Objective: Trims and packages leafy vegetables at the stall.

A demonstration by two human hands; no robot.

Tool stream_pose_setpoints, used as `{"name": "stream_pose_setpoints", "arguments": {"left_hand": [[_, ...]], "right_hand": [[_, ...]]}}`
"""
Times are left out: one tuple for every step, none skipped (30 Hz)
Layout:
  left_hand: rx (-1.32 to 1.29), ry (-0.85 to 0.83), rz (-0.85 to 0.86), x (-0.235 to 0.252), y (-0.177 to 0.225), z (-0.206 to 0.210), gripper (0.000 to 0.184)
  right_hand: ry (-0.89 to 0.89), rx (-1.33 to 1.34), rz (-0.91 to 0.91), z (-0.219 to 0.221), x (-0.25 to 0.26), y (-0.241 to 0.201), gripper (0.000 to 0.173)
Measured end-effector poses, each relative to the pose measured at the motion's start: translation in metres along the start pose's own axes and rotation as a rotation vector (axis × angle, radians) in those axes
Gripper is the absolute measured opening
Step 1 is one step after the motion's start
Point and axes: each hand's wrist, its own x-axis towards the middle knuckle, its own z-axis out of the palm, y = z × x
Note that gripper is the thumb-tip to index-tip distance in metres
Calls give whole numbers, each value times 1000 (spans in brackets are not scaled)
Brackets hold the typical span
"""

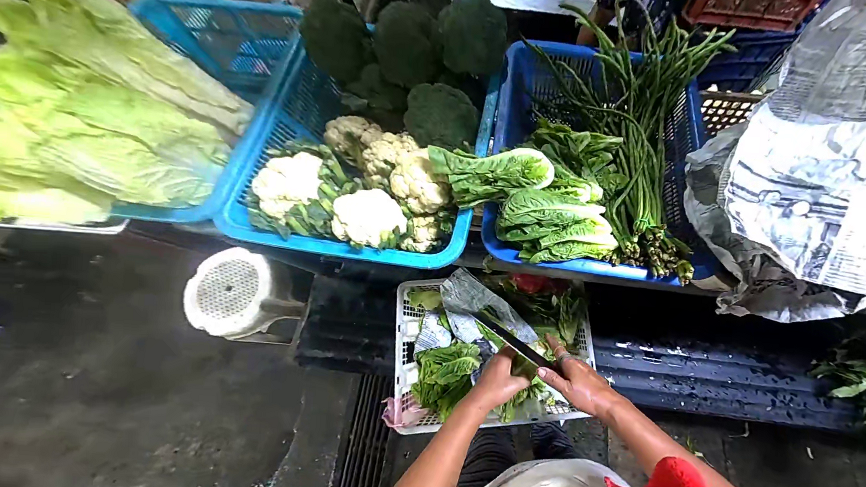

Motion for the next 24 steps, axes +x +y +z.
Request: {"name": "stream_pose_setpoints", "arguments": {"left_hand": [[-21, 4, 3, -5, 3, -3, 61], [-43, 9, 4, -10, 5, -7, 60], [-67, 19, 9, -13, 6, -9, 60], [-95, 31, 12, -17, 9, -12, 60], [-117, 46, 12, -20, 10, -14, 59], [-131, 59, 10, -23, 12, -16, 60], [-137, 70, 8, -26, 15, -18, 60], [-133, 80, 10, -29, 17, -19, 59], [-120, 93, 17, -31, 17, -19, 58], [-101, 110, 30, -32, 18, -19, 57], [-80, 123, 41, -34, 18, -19, 56], [-53, 130, 43, -35, 19, -20, 56], [-27, 135, 36, -37, 21, -19, 56], [0, 140, 29, -39, 22, -19, 56], [16, 144, 27, -41, 22, -18, 56], [16, 146, 26, -42, 20, -18, 57], [-3, 141, 25, -44, 19, -18, 57], [-54, 124, 26, -46, 18, -20, 56], [-144, 88, 26, -50, 17, -22, 54], [-264, 36, 26, -53, 16, -25, 53], [-393, -24, 26, -56, 14, -29, 53], [-519, -85, 17, -59, 12, -32, 54], [-619, -136, 8, -61, 10, -36, 57], [-691, -164, 7, -62, 5, -39, 60]], "right_hand": [[-9, -6, -23, 0, 2, -4, 84], [-15, -10, -45, -1, 4, -8, 84], [-13, -6, -67, -1, 6, -10, 84], [-15, -4, -85, -2, 6, -13, 82], [-17, -10, -99, -2, 6, -16, 80], [-15, -18, -110, -3, 6, -19, 79], [-14, -25, -120, -4, 6, -23, 78], [-12, -25, -134, -5, 7, -24, 77], [-14, -12, -144, -5, 9, -25, 76], [-15, 14, -157, -5, 12, -25, 74], [-18, 44, -167, -5, 15, -25, 72], [-27, 64, -169, -4, 17, -25, 69], [-31, 77, -170, -4, 20, -26, 65], [-34, 94, -175, -4, 22, -27, 61], [-42, 120, -186, -3, 23, -28, 58], [-57, 145, -197, -4, 24, -29, 55], [-81, 169, -210, -5, 24, -30, 51], [-110, 187, -221, -6, 24, -31, 49], [-139, 198, -229, -7, 25, -32, 47], [-171, 210, -233, -8, 26, -32, 46], [-206, 227, -230, -10, 26, -32, 44], [-248, 253, -221, -11, 27, -32, 42], [-290, 284, -205, -12, 27, -31, 38], [-329, 323, -181, -13, 27, -30, 35]]}}
